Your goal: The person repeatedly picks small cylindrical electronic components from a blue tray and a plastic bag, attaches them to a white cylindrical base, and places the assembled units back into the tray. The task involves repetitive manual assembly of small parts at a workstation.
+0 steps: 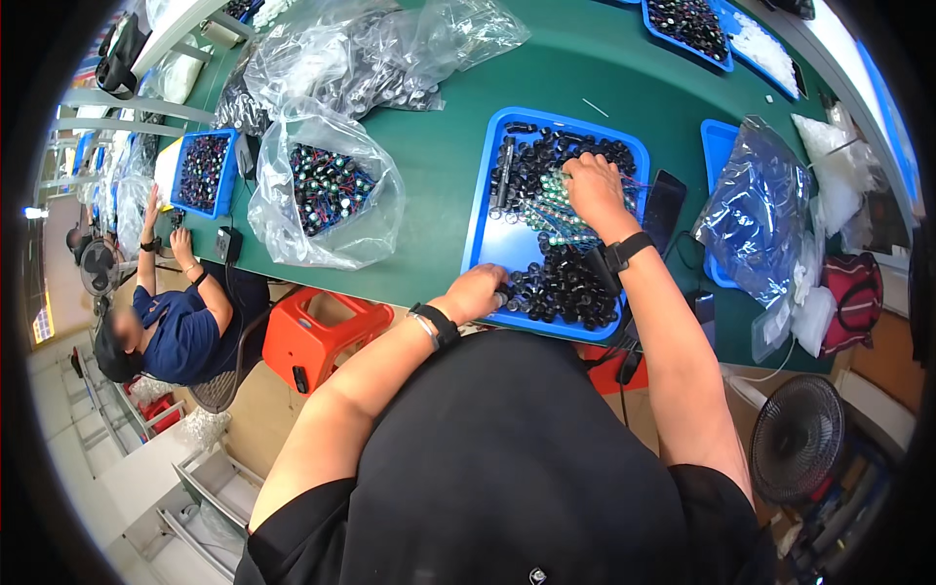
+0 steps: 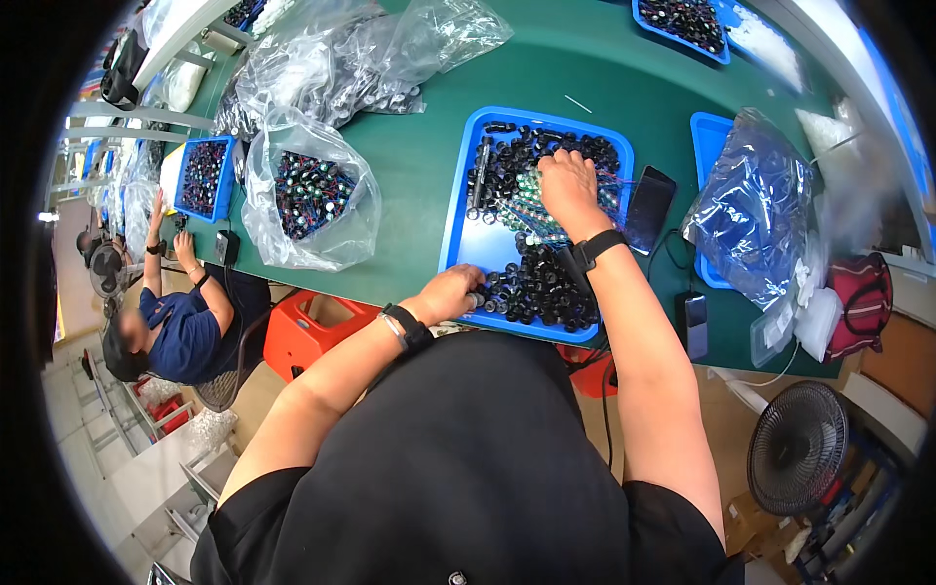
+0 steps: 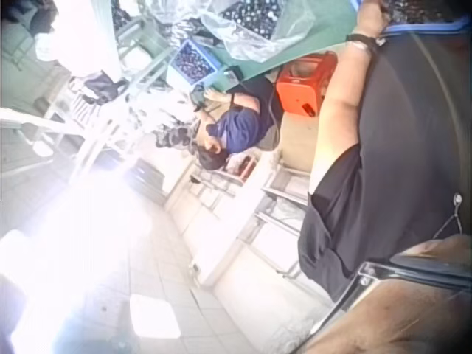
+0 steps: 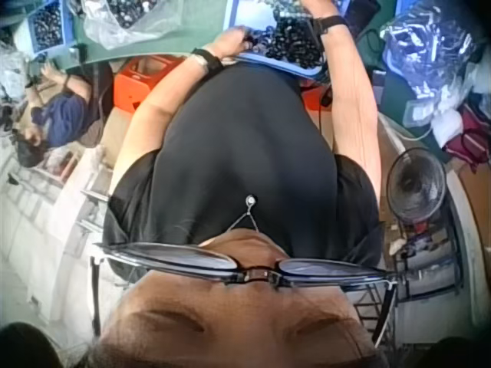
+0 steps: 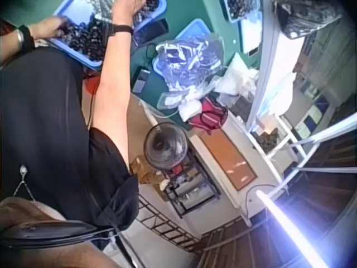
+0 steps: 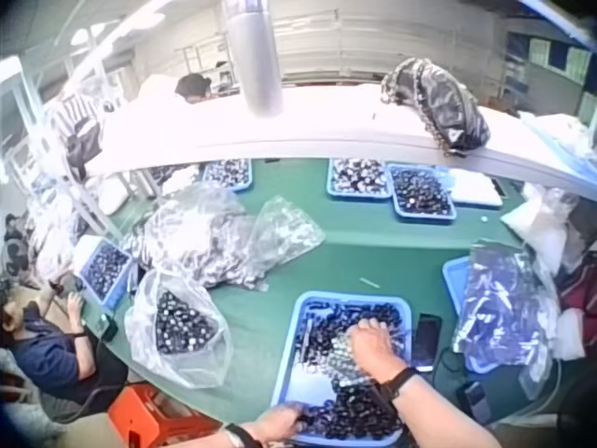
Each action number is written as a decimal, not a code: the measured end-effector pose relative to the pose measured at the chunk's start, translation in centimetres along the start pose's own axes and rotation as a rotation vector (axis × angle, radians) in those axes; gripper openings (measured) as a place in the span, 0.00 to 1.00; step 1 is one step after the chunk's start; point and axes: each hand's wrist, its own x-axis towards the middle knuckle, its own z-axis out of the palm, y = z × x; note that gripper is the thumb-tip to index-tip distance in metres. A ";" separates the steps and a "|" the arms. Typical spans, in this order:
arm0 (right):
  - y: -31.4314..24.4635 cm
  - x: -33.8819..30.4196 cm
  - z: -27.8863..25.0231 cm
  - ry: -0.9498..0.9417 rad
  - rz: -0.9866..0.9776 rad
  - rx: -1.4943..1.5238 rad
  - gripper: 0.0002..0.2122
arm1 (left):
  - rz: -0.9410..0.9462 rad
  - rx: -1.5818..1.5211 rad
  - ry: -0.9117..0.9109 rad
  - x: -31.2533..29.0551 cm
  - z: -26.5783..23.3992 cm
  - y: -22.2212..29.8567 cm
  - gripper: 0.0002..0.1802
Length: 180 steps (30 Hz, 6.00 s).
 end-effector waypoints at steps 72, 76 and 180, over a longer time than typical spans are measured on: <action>-9.7 -7.4 -1.2 -0.031 0.241 1.023 0.04 | -0.172 -1.297 0.289 -0.2 -8.0 3.6 0.19; -10.0 -7.1 -2.1 -0.092 0.242 1.021 0.01 | -0.074 -1.386 0.262 0.3 -8.2 3.5 0.19; -11.9 -5.9 -3.7 -0.258 0.494 1.198 0.06 | -0.049 -0.443 0.632 0.0 -8.5 5.9 0.10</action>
